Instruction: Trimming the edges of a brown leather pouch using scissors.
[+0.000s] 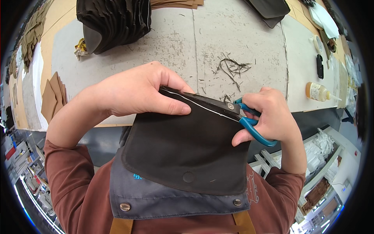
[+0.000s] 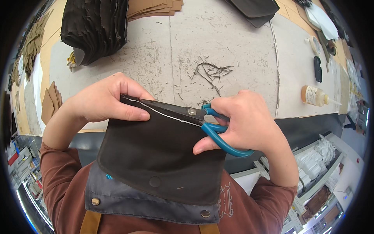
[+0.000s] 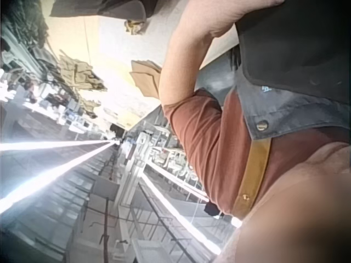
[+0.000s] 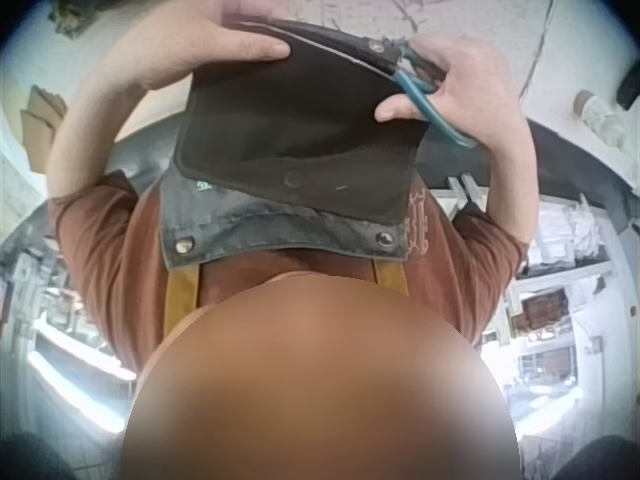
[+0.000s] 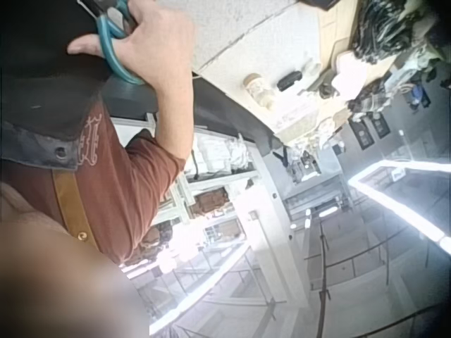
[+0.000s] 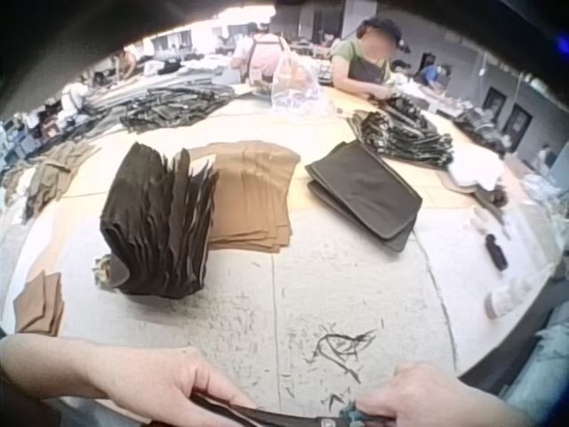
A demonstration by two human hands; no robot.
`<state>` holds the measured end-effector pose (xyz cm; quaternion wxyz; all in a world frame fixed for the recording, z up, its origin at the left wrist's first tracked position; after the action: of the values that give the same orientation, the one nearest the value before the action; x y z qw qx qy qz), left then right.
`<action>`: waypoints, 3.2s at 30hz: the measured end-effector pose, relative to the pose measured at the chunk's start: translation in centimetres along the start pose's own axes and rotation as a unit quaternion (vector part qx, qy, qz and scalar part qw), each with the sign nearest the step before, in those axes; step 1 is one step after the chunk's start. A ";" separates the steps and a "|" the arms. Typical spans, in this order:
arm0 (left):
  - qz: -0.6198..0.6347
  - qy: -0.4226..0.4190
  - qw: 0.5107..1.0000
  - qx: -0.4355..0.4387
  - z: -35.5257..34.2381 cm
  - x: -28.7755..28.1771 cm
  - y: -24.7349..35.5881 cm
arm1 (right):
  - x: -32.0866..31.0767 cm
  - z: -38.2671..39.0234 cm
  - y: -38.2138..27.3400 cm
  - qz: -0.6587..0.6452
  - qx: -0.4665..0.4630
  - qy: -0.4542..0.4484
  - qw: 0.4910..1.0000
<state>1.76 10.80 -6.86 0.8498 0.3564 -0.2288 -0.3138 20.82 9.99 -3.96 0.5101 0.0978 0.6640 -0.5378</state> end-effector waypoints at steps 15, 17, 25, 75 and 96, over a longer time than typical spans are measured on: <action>-0.004 0.002 1.000 0.021 -0.1 0.1 0.5 | 0.2 0.2 0.2 -0.038 0.019 0.007 0.999; -0.028 0.007 0.999 0.027 -0.1 0.2 0.6 | 0.4 0.0 0.0 -0.065 0.035 0.003 0.997; 0.242 0.017 0.970 -0.021 1.3 0.1 -1.5 | 3.4 0.5 0.1 -0.355 0.213 -0.053 0.909; -0.285 -0.057 0.937 0.191 0.8 0.0 4.5 | 3.0 3.6 1.6 -0.515 0.234 0.078 0.821; -0.093 -0.206 0.974 0.012 -2.4 4.2 3.3 | -2.1 4.0 2.4 -0.044 -0.031 -0.095 0.994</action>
<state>7.36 10.81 -5.19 0.7474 0.3134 -0.3687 -0.4552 25.74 8.61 -3.39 0.5497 0.0013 0.6328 -0.5453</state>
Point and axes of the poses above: each hand's wrist, its own z-axis away from the middle knuckle, its own x-axis out of the palm, y = z × x, the point moved 7 cm from there along -z, towards the middle knuckle, and after that the axes turned 9 degrees about y, right-handed, at the moved point
